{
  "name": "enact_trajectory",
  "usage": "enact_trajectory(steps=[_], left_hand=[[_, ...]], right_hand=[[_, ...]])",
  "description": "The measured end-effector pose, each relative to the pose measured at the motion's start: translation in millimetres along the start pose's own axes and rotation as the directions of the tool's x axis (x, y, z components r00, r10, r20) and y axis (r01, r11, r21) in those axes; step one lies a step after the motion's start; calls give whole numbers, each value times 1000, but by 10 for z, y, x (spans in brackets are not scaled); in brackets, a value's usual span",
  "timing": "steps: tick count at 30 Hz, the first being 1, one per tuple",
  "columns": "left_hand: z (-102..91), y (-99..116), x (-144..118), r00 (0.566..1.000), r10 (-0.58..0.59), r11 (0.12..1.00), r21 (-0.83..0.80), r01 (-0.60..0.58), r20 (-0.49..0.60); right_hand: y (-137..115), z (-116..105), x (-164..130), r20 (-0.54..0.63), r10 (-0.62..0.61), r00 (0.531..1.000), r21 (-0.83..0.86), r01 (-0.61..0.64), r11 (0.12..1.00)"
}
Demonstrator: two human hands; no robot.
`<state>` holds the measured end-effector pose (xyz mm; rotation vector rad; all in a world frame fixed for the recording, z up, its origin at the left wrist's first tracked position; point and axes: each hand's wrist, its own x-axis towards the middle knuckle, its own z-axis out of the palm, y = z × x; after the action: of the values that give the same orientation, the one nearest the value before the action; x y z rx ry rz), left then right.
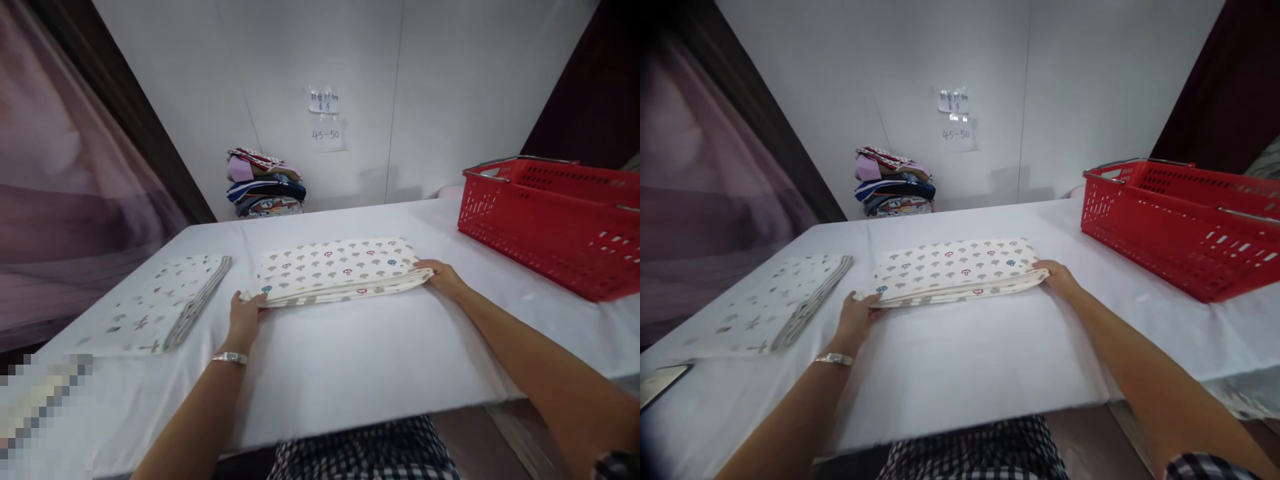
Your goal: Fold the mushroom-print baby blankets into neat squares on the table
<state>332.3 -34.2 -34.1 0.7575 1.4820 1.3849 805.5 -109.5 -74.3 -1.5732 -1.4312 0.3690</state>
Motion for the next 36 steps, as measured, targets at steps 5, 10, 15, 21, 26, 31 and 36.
enact_trajectory(steps=[5,10,15,21,26,31,36], left_hand=[[-84,-12,-44,999,-35,999,9,35,35],[-214,-122,-87,1000,14,963,271,-15,4],[-457,-48,-126,985,161,644,749,-155,66],[-405,34,-266,725,607,220,807,-548,327],[327,-176,-482,359,514,51,390,-919,779],[848,-431,-553,220,430,71,210,-975,876],[912,-536,-484,304,447,197,239,-951,842]], right_hand=[[90,-66,-188,-22,20,1000,-49,-22,999],[97,-145,-319,65,61,996,-136,-52,989],[168,-177,-458,82,-15,996,-155,27,987],[-91,-197,-478,-225,-2,974,-263,-58,963],[-687,268,-306,144,-234,962,-140,253,957],[-890,717,-249,345,-225,911,-198,305,931],[-727,834,-314,325,-315,892,-201,391,898]])
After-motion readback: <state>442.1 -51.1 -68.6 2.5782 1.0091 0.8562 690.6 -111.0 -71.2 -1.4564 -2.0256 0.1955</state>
